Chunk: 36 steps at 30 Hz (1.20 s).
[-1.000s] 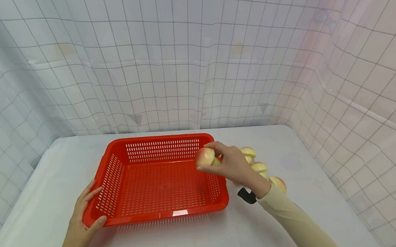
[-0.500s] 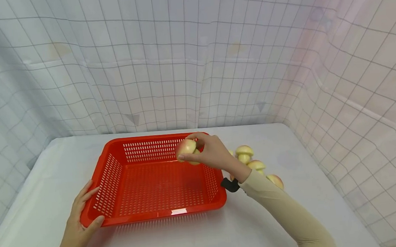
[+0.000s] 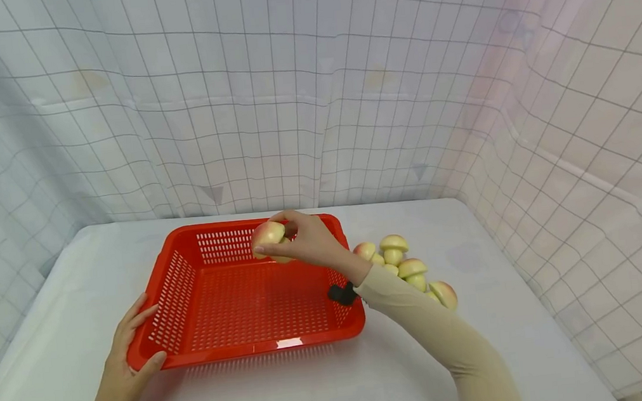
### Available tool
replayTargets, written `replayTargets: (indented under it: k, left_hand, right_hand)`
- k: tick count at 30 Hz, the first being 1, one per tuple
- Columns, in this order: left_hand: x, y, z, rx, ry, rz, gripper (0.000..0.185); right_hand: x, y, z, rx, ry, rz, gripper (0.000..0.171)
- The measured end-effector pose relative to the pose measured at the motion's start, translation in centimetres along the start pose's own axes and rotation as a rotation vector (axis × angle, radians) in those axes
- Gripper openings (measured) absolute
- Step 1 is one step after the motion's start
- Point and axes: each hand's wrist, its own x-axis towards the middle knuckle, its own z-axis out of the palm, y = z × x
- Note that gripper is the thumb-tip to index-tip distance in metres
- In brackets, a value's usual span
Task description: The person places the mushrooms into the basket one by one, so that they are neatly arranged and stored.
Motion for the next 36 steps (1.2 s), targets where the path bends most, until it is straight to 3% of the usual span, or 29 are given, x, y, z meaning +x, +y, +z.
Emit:
replayTargets:
  k: [13,29,36]
  left_hand:
    - [0.0,0.2,-0.4,-0.001,0.013,0.005,0.068]
    - [0.2,0.0,0.1,-0.004,0.002,0.01,0.069]
    - [0.1,0.0,0.0,-0.004,-0.003,0.011,0.069]
  right_hand:
    - [2.9,-0.7,2.6,0.079,-0.069,0.032,0.047]
    - [5.5,1.2,6.8,0.133,-0.132,0.116,0.046]
    - [6.1,1.3,8.9,0.07,-0.149,0.149,0.05]
